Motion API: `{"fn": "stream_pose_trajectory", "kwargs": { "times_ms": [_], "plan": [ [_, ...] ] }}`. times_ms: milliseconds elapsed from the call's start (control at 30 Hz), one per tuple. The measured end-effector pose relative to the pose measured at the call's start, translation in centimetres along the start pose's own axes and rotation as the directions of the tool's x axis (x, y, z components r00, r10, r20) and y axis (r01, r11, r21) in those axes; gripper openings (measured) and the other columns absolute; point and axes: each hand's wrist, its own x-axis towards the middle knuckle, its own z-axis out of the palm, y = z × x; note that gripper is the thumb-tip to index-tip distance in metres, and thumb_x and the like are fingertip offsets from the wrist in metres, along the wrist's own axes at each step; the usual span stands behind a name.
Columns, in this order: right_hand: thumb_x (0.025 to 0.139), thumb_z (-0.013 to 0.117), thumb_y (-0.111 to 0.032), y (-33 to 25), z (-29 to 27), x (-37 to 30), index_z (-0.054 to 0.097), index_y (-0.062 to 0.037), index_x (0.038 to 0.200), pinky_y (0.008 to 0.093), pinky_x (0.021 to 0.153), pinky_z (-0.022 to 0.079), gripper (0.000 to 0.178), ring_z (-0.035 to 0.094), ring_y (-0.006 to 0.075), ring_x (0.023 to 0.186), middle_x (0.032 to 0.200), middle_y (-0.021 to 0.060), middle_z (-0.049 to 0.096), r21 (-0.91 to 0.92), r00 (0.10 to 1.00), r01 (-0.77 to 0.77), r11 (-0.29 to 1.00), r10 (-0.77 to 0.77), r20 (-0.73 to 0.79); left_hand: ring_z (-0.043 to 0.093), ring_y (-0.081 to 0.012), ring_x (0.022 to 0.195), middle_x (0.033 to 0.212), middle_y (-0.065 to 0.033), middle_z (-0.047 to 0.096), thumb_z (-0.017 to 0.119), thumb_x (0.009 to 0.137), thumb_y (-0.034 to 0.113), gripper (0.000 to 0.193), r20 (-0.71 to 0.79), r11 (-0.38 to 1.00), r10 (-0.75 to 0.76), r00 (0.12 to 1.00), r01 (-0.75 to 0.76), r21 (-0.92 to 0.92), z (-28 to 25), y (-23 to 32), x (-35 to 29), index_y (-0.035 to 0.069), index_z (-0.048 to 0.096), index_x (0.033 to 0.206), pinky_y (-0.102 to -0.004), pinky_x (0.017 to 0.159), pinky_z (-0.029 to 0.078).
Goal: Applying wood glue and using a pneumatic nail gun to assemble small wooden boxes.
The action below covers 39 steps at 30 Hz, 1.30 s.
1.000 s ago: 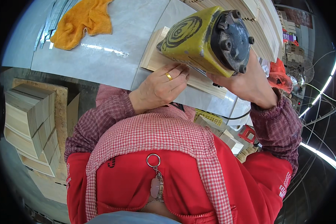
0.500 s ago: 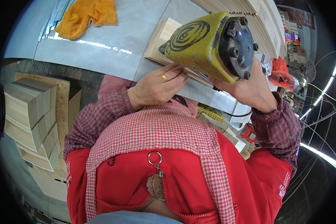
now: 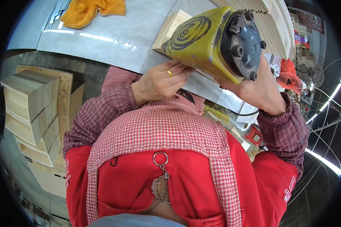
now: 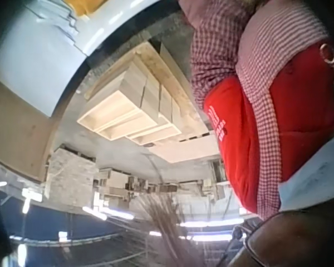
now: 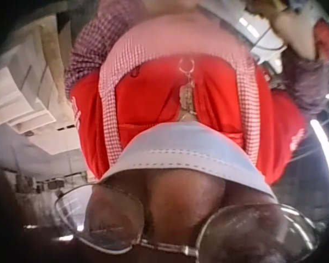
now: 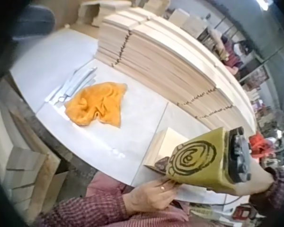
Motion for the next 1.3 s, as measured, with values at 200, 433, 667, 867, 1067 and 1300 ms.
{"fn": "stream_pose_trajectory", "kwargs": {
  "times_ms": [200, 433, 667, 867, 1067, 1300],
  "plan": [
    [0.066, 0.078, -0.009, -0.1, 0.2, -0.1, 0.055, 0.0017, 0.111, 0.0328, 0.074, 0.050, 0.051, 0.063, 0.0255, 0.086, 0.100, 0.0149, 0.064, -0.193, 0.986, 0.158, 0.968, -0.164, -0.012, 0.061, -0.0191, 0.102, 0.108, -0.0112, 0.064, 0.056, 0.080, 0.005, 0.009, 0.013, 0.999, 0.013, 1.000, -0.013, 0.033, 0.0, 0.1, 0.1, 0.001, 0.061, 0.087, -0.0319, 0.101, 0.045],
    [0.067, 0.076, -0.009, -0.5, -0.3, -0.9, 0.058, 0.0019, 0.105, 0.0300, 0.068, 0.050, 0.043, 0.062, 0.0228, 0.079, 0.095, 0.0130, 0.065, 0.147, 0.994, -0.073, 0.986, 0.084, -0.071, 0.060, -0.0203, 0.103, 0.108, -0.0117, 0.063, 0.057, 0.080, 0.005, 0.010, 0.042, 0.998, 0.026, 0.999, -0.028, 0.052, -0.3, 0.0, 0.8, 0.001, 0.062, 0.087, -0.0319, 0.100, 0.045],
    [0.075, 0.072, -0.022, 6.3, -2.2, -8.3, 0.064, -0.0054, 0.073, 0.0224, 0.046, 0.031, 0.018, 0.045, 0.0092, 0.049, 0.054, 0.0004, 0.051, 0.394, 0.650, -0.498, 0.773, 0.633, -0.419, 0.059, -0.0225, 0.107, 0.114, -0.0108, 0.062, 0.060, 0.078, 0.006, 0.020, 0.170, 0.992, 0.076, 0.983, -0.091, 0.087, -0.1, -0.2, 3.0, 0.000, 0.063, 0.097, -0.0355, 0.095, 0.048],
    [0.075, 0.066, -0.028, 22.8, -1.7, -13.3, 0.061, -0.0014, 0.071, 0.0284, 0.051, 0.038, 0.027, 0.050, 0.0165, 0.052, 0.057, 0.0057, 0.056, 0.397, 0.409, -0.659, 0.639, 0.747, -0.525, 0.040, -0.0301, 0.129, 0.138, -0.0163, 0.044, 0.073, 0.070, 0.027, 0.068, 0.491, 0.985, -0.121, 0.863, 0.046, 0.164, 0.6, -1.8, 8.1, 0.005, 0.048, 0.129, -0.0430, 0.110, 0.027],
    [0.078, 0.060, -0.036, 33.4, 3.1, -18.0, 0.065, -0.0047, 0.091, 0.0404, 0.068, 0.048, 0.035, 0.064, 0.0322, 0.078, 0.082, 0.0150, 0.068, 0.073, 0.275, -0.896, 0.438, 0.677, -0.683, 0.031, -0.0332, 0.134, 0.146, -0.0162, 0.032, 0.080, 0.060, 0.036, 0.092, 0.694, 0.970, -0.164, 0.701, -0.014, 0.243, 1.2, -1.8, 10.8, 0.013, 0.040, 0.139, -0.0454, 0.113, 0.020],
    [0.079, 0.058, -0.045, 35.2, 4.1, -19.1, 0.057, -0.0111, 0.115, 0.0451, 0.078, 0.048, 0.049, 0.062, 0.0379, 0.095, 0.102, 0.0171, 0.066, 0.183, 0.107, -0.952, 0.246, 0.826, -0.554, 0.035, -0.0350, 0.129, 0.143, -0.0167, 0.035, 0.082, 0.057, 0.036, 0.094, 0.738, 0.975, -0.151, 0.658, -0.026, 0.222, 1.1, 0.2, 13.0, 0.013, 0.041, 0.138, -0.0453, 0.111, 0.022]
  ]
}}
